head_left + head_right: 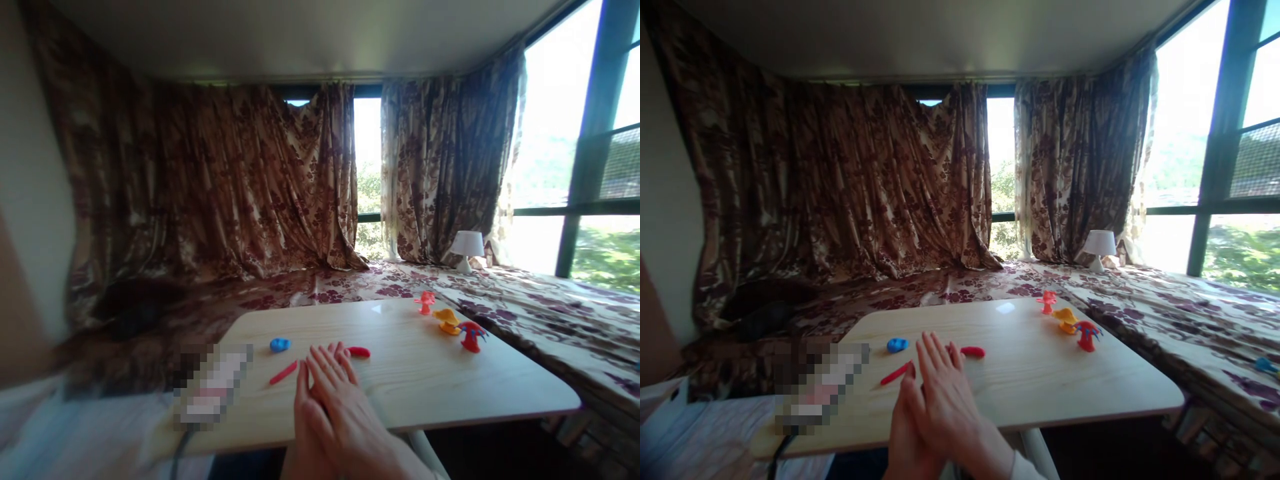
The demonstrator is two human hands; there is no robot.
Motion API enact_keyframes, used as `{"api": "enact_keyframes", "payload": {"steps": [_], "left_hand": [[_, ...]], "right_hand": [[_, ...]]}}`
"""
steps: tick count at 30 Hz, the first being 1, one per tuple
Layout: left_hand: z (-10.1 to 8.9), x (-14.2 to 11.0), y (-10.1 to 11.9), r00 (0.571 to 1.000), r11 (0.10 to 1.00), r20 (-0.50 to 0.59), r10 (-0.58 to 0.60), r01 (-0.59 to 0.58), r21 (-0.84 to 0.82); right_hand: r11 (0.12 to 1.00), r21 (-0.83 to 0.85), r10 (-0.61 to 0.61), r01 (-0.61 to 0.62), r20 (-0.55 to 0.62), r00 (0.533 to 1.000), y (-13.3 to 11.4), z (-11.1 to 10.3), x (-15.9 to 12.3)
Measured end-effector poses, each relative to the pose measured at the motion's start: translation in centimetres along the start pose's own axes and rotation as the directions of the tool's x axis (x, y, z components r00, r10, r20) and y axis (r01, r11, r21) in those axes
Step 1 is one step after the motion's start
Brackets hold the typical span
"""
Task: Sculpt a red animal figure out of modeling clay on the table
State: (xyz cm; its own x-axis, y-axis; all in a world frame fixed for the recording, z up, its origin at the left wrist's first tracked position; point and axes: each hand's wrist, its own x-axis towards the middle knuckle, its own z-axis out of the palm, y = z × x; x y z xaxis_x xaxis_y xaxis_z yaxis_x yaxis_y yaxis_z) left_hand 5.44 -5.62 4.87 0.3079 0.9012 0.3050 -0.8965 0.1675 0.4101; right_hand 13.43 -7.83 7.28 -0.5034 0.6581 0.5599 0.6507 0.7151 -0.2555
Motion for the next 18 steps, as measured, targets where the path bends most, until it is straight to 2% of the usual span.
{"api": "enact_keyframes", "payload": {"steps": [2, 3, 5, 7, 8, 9, 11, 13, 15, 18], "left_hand": [[1.0, -0.2, -0.5, 0.999, 0.999, -0.01, 0.037, -0.037, -0.038], [1.5, -0.2, -0.4, 0.999, 0.999, -0.026, 0.044, -0.044, -0.032], [2.1, -0.2, 0.2, 0.994, 0.997, -0.083, 0.077, -0.076, 0.011], [2.2, -0.2, 0.7, 0.982, 0.991, -0.135, 0.132, -0.126, 0.048], [2.2, -0.3, 0.7, 0.977, 0.987, -0.149, 0.154, -0.147, 0.058], [2.2, -0.3, 0.5, 0.974, 0.985, -0.154, 0.168, -0.16, 0.061], [2.1, -0.5, -0.1, 0.978, 0.987, -0.142, 0.153, -0.145, 0.064], [2.1, -0.6, -0.6, 0.984, 0.992, -0.141, 0.11, -0.099, 0.082], [1.9, -0.5, -0.5, 0.981, 0.991, -0.173, 0.089, -0.069, 0.115], [1.5, -0.2, 0.0, 0.968, 0.985, -0.225, 0.113, -0.079, 0.152]], "right_hand": [[0.995, -0.011, 0.094, -0.095, -0.057, 0.994, 0.0, -0.7, 0.8], [0.995, -0.017, 0.095, -0.096, -0.075, 0.993, -0.1, -0.9, 1.0], [0.999, -0.022, -0.032, 0.031, -0.049, 0.998, -0.2, -0.6, 0.7], [0.979, 0.0, -0.206, 0.206, -0.007, 0.979, -0.4, 0.0, 0.4], [0.977, 0.008, -0.212, 0.212, 0.0, 0.977, -0.4, 0.1, 0.4], [0.982, 0.013, -0.19, 0.19, 0.013, 0.982, -0.3, 0.1, 0.7], [1.0, 0.001, 0.024, -0.024, -0.028, 0.999, -0.1, -0.4, 1.5], [0.992, -0.003, 0.127, -0.127, -0.044, 0.991, 0.1, -0.9, 2.1], [0.998, -0.013, 0.057, -0.058, -0.042, 0.997, -0.1, -0.7, 1.8], [0.978, 0.022, -0.206, 0.206, -0.011, 0.979, -0.4, 0.1, 0.7]]}}
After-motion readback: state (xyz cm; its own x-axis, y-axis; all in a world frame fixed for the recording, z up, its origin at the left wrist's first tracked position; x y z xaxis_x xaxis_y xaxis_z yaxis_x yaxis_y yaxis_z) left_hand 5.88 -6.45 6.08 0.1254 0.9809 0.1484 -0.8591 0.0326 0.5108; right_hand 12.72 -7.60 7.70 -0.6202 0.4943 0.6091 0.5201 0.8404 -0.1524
